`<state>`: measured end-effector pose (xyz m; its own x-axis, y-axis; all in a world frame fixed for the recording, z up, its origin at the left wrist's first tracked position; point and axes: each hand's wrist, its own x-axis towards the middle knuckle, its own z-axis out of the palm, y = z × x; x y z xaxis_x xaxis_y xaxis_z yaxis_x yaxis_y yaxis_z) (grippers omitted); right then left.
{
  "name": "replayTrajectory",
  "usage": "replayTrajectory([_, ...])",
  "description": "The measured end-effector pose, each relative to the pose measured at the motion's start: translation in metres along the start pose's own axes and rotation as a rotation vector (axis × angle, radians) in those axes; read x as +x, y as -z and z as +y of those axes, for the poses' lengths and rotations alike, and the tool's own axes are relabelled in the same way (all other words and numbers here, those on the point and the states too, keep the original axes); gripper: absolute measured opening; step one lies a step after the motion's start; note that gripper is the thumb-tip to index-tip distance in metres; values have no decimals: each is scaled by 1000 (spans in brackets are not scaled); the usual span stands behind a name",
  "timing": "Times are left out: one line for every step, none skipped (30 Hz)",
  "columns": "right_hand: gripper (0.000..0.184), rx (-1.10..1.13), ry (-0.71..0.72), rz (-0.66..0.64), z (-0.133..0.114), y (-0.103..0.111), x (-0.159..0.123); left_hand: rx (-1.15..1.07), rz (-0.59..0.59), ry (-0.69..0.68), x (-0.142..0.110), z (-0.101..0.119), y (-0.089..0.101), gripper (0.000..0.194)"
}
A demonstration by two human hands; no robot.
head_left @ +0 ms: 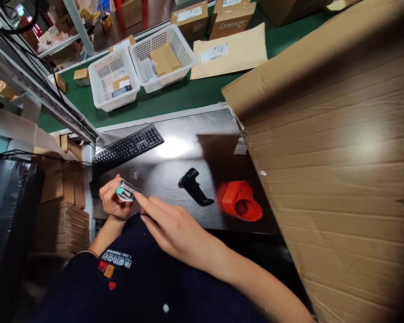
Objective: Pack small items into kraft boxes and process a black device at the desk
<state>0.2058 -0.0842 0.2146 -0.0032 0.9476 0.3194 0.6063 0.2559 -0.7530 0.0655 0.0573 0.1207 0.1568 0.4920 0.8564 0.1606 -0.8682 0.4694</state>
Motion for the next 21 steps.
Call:
replayTrajectory([54, 33, -13, 1, 1, 2, 0, -12, -7, -2, 0, 0, 0, 41])
replayTrajectory([54, 69, -25, 5, 2, 3, 0, -25, -15, -1, -1, -1, -1, 42])
replayTrajectory([54, 106, -34, 14, 4, 4, 0, -34, -20, 1, -2, -1, -1, 43])
replayTrajectory([53, 143, -44, 32, 5, 6, 0, -39, -29, 5, -3, -1, -1, 44])
replayTrajectory([52, 178, -54, 56, 6, 7, 1, -42, -37, 9, -4, -1, -1, 44])
replayTrajectory([50, 209, -67, 78, 8, 8, 1, -46, -44, 13, -4, 0, -1, 44])
replayTrajectory([46, 237, -81, 98, 9, 9, 2, -51, -50, 17, -3, 1, -1, 44])
replayTrajectory([42, 262, -93, 119, 11, 9, 2, -58, -57, 17, -3, 2, -1, 43])
replayTrajectory([38, 284, -102, 138, 12, 10, 3, -66, -62, 15, -2, 4, -1, 42])
replayTrajectory([34, 302, -109, 156, 13, 10, 4, -70, -67, 13, -1, 5, 0, 42])
replayTrajectory([29, 316, -112, 174, 13, 10, 4, -69, -74, 9, 1, 7, 0, 41])
replayTrajectory([25, 326, -109, 195, 14, 10, 5, -65, -76, 1, 1, 8, 0, 42])
replayTrajectory([21, 335, -102, 212, 14, 10, 5, -61, -75, -7, 2, 9, 0, 41])
replayTrajectory([17, 342, -94, 228, 13, 10, 6, -56, -78, -8, 2, 9, 1, 41])
replayTrajectory([14, 350, -84, 246, 13, 10, 6, -51, -85, 1, 2, 10, 1, 40])
replayTrajectory([13, 360, -72, 268, 12, 10, 7, -48, -91, 18, 1, 9, 1, 40])
replayTrajectory([12, 370, -57, 293, 11, 11, 7, -47, -98, 42, 1, 9, 0, 40])
replayTrajectory([12, 380, -43, 325, 10, 12, 7, -45, -112, 73, 0, 8, 0, 41])
replayTrajectory([13, 389, -28, 357, 9, 12, 7, -44, -143, 104, -1, 7, -1, 43])
replayTrajectory([14, 398, -16, 390, 9, 13, 6, -45, -187, 131, -3, 5, -1, 45])
replayTrajectory([15, 405, -17, 419, 10, 13, 6, -47, -251, 162, -4, 4, -2, 47])
